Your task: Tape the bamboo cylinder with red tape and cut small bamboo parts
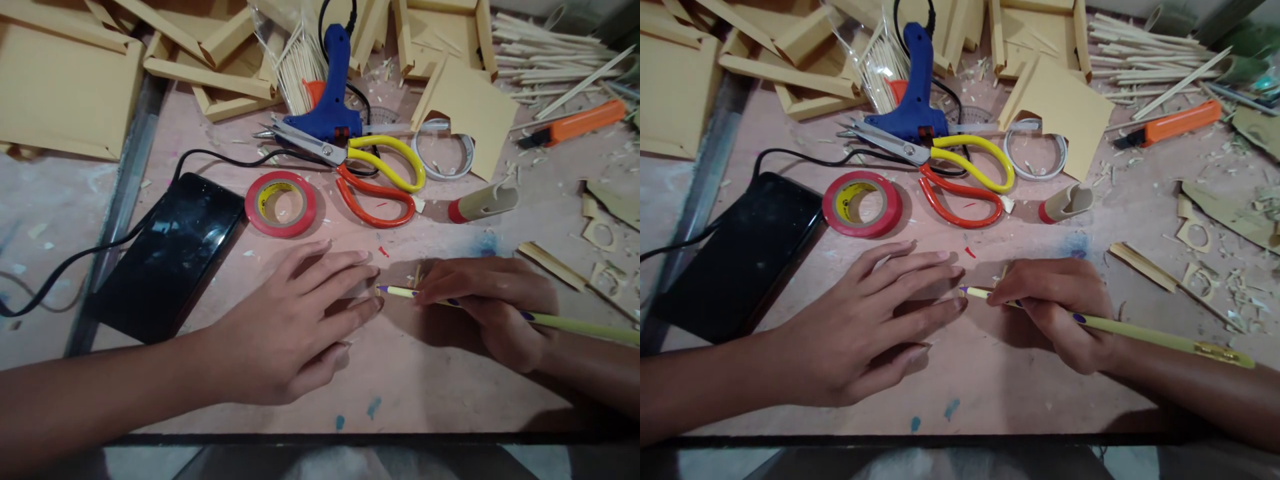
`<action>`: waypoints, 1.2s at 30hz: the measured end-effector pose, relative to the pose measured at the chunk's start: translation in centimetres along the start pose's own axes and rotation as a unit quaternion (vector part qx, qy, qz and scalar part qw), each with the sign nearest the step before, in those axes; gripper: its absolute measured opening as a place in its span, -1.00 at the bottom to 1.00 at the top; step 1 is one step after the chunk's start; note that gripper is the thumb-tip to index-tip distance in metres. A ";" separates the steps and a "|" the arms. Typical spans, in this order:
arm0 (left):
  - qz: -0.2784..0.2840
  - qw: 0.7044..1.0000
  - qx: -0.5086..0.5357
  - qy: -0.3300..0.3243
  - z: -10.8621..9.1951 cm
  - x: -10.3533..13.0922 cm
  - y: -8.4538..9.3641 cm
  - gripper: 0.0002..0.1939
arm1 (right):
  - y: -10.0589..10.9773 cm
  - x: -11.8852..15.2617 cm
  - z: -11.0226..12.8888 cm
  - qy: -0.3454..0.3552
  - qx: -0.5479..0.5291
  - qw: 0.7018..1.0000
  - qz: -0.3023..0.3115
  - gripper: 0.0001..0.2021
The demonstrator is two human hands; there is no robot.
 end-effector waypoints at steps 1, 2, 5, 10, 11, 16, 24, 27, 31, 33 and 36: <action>0.001 1.000 0.000 0.001 0.0 0.0 -0.1 -0.44 | 0.0 0.0 -0.1 -0.003 0.000 1.000 0.002 -0.62; 0.001 1.000 0.001 0.000 0.1 0.1 -0.1 -0.44 | 0.0 0.0 -0.2 -0.005 -0.001 1.000 0.004 -0.62; 0.005 1.000 0.004 -0.001 0.0 0.1 -0.2 -0.43 | -0.1 0.1 -0.3 -0.010 -0.004 1.000 0.007 -0.63; -0.003 1.000 0.013 0.005 -0.1 -0.1 0.1 -0.46 | -0.1 -0.3 -0.1 -0.002 -0.002 1.000 -0.003 -0.60; -0.003 1.000 0.013 0.005 -0.1 -0.1 0.1 -0.47 | -0.1 -0.3 0.0 0.000 -0.003 1.000 -0.008 -0.59; 0.001 1.000 0.004 0.001 -0.1 -0.1 0.1 -0.46 | 0.1 0.1 -0.2 -0.022 -0.032 0.999 -0.031 -0.60; 0.006 1.000 -0.001 0.003 0.0 0.1 -0.3 -0.44 | 0.3 0.8 -0.6 -0.032 -0.048 0.995 -0.080 -0.64; 0.005 1.000 0.018 -0.001 -0.1 0.0 0.2 -0.43 | 0.4 0.9 -0.2 -0.022 -0.046 0.995 -0.084 -0.65; -0.064 0.997 0.037 0.024 0.2 0.1 1.2 -0.52 | 0.4 1.1 0.1 0.006 -0.069 0.993 -0.095 -0.70; -0.109 0.993 -0.007 0.040 0.4 0.3 1.5 -0.57 | 0.4 1.1 0.1 0.031 -0.059 0.991 -0.118 -0.73; -0.134 0.988 -0.066 0.037 0.6 0.4 1.5 -0.62 | 0.1 1.0 0.8 0.113 0.041 0.988 -0.099 -0.66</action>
Point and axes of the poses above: each hand's wrist, its own x-axis away from the middle knuckle, its own y-axis out of the back of the hand, z = x × y, the point moved 4 cm from there along -x, towards the middle knuckle, and after that the axes turned 6 degrees about z, right-handed, at the moved point
